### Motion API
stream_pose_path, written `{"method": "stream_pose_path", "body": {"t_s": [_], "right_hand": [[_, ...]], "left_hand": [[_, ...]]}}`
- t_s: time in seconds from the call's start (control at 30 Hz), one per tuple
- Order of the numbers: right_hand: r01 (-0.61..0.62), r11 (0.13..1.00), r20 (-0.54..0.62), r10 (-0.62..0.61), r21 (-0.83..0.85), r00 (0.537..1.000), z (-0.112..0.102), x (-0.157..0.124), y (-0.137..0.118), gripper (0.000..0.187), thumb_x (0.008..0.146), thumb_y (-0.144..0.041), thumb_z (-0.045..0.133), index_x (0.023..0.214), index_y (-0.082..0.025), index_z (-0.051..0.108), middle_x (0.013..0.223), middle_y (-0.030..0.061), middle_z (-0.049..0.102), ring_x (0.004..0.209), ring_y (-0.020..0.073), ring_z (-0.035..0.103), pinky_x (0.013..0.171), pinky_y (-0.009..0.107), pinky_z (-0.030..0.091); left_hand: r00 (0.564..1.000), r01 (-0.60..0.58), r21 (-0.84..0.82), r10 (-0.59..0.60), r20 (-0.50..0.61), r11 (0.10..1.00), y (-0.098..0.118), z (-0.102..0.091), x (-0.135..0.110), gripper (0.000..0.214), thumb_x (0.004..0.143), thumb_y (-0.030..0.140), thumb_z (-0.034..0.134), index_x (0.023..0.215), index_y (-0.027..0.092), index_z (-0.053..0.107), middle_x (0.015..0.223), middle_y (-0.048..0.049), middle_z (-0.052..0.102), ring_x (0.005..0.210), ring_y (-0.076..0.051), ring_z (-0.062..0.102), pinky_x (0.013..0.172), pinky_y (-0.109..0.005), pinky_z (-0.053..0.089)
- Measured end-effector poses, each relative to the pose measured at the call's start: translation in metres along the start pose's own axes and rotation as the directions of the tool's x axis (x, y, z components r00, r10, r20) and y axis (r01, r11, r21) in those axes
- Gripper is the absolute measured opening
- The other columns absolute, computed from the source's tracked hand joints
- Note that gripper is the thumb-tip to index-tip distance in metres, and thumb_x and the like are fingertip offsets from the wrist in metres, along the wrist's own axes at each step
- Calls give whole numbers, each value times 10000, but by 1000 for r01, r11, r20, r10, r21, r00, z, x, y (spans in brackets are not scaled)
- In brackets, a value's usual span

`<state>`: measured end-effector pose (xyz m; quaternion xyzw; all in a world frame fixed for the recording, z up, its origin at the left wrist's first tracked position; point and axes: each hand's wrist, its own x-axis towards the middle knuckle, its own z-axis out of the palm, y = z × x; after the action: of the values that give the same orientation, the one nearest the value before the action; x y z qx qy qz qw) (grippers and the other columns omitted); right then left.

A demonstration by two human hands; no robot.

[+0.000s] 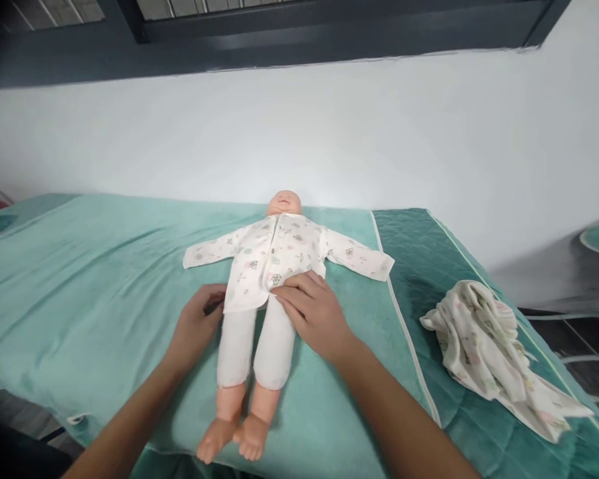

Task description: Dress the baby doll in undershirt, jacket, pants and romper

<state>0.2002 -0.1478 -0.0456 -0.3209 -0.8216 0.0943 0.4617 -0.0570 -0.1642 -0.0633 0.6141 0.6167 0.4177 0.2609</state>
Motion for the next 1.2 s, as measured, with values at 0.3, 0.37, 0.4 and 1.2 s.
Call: {"method": "stream_pose_path", "body": {"t_s": [0.3,0.37,0.4,1.2], "right_hand": [[-287,941,-177,317,177,932,-7,-17,15,195,941,-255,572,1120,-248,649,1082,57,662,997,203,618,899,393,496],[-445,879,-194,473,171,859,-8,-34,20,229,919,-265,567,1138,-230,625,1087,69,647,945,201,617,856,386,515],[-517,842,-190,538,154,821,-8,-43,22,253,904,-245,552,1149,-218,611,1099,78,645,931,202,618,845,388,519],[-689,698,-197,661,-193,724,-1,-66,-7,454,857,-270,481,1299,-229,576,855,36,638,762,242,600,708,390,487]], "left_hand": [[1000,-13,209,17,-18,978,3,10,-20,271,815,221,615,1085,235,626,1244,-56,624,1183,-240,553,1049,-402,409],[999,-36,356,34,12,934,4,15,-13,231,839,225,588,1063,240,642,1271,-58,628,1168,-279,549,999,-439,402],[998,-57,416,47,34,907,4,17,-9,239,853,220,568,1078,245,646,1286,-59,627,1154,-293,550,965,-448,400],[972,-54,455,151,-181,889,-3,6,-40,164,913,267,495,1023,219,606,1159,-84,676,1112,-288,583,955,-445,410]]}}
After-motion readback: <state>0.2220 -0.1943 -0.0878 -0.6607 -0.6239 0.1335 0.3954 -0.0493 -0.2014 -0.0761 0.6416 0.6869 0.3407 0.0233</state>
